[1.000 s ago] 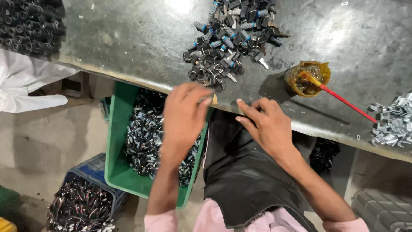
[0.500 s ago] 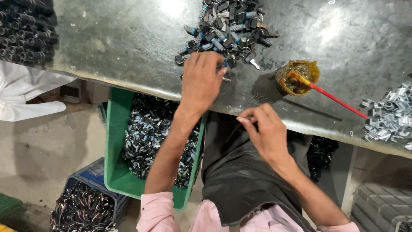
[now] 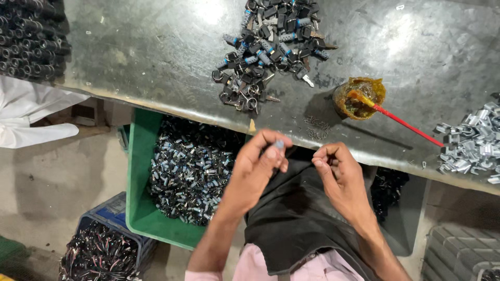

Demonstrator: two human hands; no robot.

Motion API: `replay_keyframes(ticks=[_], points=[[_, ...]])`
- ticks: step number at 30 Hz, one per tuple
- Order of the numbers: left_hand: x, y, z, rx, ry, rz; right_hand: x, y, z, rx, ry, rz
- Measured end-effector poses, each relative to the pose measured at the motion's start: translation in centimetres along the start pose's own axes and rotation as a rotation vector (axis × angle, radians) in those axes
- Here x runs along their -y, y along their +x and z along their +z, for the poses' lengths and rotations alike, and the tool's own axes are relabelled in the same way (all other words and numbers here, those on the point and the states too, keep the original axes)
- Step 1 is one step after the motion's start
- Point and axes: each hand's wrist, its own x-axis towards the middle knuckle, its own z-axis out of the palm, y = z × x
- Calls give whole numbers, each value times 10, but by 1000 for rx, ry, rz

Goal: The person repeatedly picks small cylindrical components from a green bin, applies a brown paste to the top using a red-handled brush, and attaches a small metal clip to each unit. Finished units are placed on the metal table. The process is repeated continuously throughout the clip.

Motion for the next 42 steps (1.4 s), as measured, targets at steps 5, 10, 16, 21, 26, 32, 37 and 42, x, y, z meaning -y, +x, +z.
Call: replay_keyframes(ticks=[5,10,16,21,26,32,37,42], points=[[8,-9,4,-148,421,35,-4,-4,-3,-44,-237,-237],[-14,21,-18,-434,1213,446,-11,-9,5,81,39,-35],[-3,43,-39,-412,1321,501,-21,-1,19,166,186,38],[-7,58,-40,-446,1451,439,-29,7,20,208,285,40],[-1,68,-39,-410,1492,358,-27,14,24,237,264,-34],[10,60,-42,-343,1472,384,-6,55,41,158,-34,-236],[11,59,-44,-358,1359,394,0,97,59,151,-96,-322],[12,60,-44,-429,1289,447,-2,110,65,141,-163,-314]])
